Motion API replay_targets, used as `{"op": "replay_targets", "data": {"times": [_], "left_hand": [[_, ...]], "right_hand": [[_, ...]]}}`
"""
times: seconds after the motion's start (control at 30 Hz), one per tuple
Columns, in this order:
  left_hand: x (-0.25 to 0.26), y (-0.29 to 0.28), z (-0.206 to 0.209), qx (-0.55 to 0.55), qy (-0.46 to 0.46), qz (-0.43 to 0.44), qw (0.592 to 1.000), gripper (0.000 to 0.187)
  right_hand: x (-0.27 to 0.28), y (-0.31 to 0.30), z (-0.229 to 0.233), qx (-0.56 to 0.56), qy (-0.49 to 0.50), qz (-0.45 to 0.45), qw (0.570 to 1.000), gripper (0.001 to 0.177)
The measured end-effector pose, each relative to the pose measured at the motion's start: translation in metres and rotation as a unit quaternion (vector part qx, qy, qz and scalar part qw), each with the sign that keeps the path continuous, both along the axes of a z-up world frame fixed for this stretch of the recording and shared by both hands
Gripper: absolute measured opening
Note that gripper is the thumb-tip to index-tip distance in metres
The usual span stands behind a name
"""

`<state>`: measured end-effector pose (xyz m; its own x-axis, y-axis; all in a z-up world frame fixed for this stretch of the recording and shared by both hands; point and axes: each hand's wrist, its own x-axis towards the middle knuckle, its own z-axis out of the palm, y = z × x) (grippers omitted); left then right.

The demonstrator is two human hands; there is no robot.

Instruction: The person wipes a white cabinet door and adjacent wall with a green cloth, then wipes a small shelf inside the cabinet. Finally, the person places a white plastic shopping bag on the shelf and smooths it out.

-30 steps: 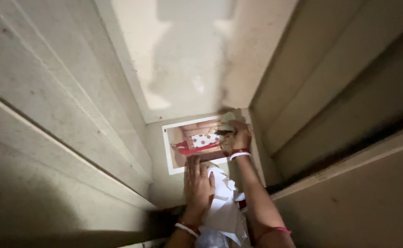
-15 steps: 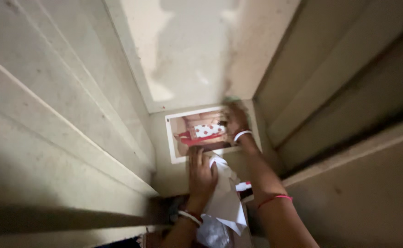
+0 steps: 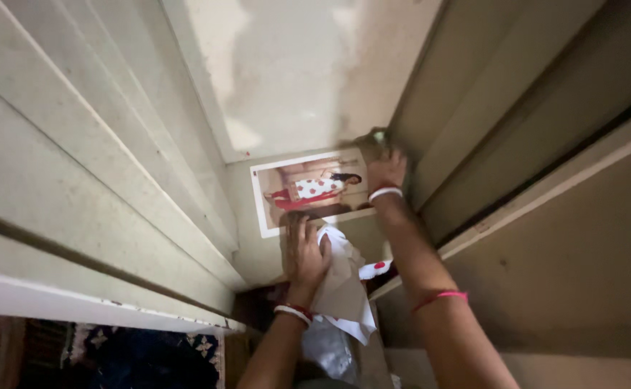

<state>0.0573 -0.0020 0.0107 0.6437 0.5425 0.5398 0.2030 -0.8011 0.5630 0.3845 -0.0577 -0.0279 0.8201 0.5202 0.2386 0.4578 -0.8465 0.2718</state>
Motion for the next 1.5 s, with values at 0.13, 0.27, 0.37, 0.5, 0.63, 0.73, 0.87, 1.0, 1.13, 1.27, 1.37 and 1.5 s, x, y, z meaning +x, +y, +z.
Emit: {"op": "replay_targets", "data": {"times": [0.13,0.27,0.37,0.5,0.63,0.73,0.87,1.0,1.13,1.27,1.37,1.5], "left_hand": [[-0.006,0.002,-0.002,-0.008,0.001,-0.009,1.000,0.037],[-0.001,0.004,-0.002,0.007,0.017,-0.006,1.000,0.040],[-0.002,0.004,-0.006,0.003,0.016,-0.001,1.000,0.044],[-0.001,0.003,-0.010,-0.018,0.022,-0.011,1.000,0.040],[0.003,0.005,-0.011,0.014,0.011,-0.004,1.000,0.038],[0.002,0.002,-0.010,0.003,-0.011,-0.013,1.000,0.037],[-0.004,0.004,-0.004,0.005,-0.017,-0.034,0.999,0.038],[-0.013,0.000,-0.001,-0.024,-0.036,-0.059,0.997,0.036],[-0.039,-0.012,0.000,-0.045,-0.074,-0.113,0.990,0.036],[-0.089,-0.038,0.000,-0.098,-0.059,-0.110,0.987,0.034],[-0.120,-0.049,0.009,-0.077,-0.113,-0.073,0.988,0.034],[-0.155,-0.058,0.037,-0.112,-0.125,-0.071,0.983,0.029]], "right_hand": [[0.005,-0.011,-0.021,-0.201,0.094,-0.090,0.971,0.059],[0.003,-0.006,-0.039,-0.203,0.044,-0.128,0.970,0.057],[0.010,-0.008,-0.042,-0.146,0.070,-0.078,0.984,0.044],[0.004,-0.020,-0.034,0.297,0.110,-0.037,0.948,0.048],[-0.052,-0.032,-0.030,0.427,0.173,0.187,0.868,0.054],[-0.127,-0.037,-0.031,0.570,0.420,0.183,0.682,0.059],[-0.170,-0.055,-0.012,0.439,0.285,0.421,0.741,0.030],[-0.117,-0.058,-0.002,0.530,0.173,0.279,0.782,0.038],[-0.057,-0.032,-0.022,0.349,0.016,0.107,0.931,0.050],[-0.063,-0.004,-0.047,0.215,-0.049,0.226,0.949,0.063],[-0.107,0.028,-0.044,0.214,0.156,0.287,0.921,0.061],[-0.202,0.050,-0.014,0.142,0.250,0.370,0.883,0.038]]}}
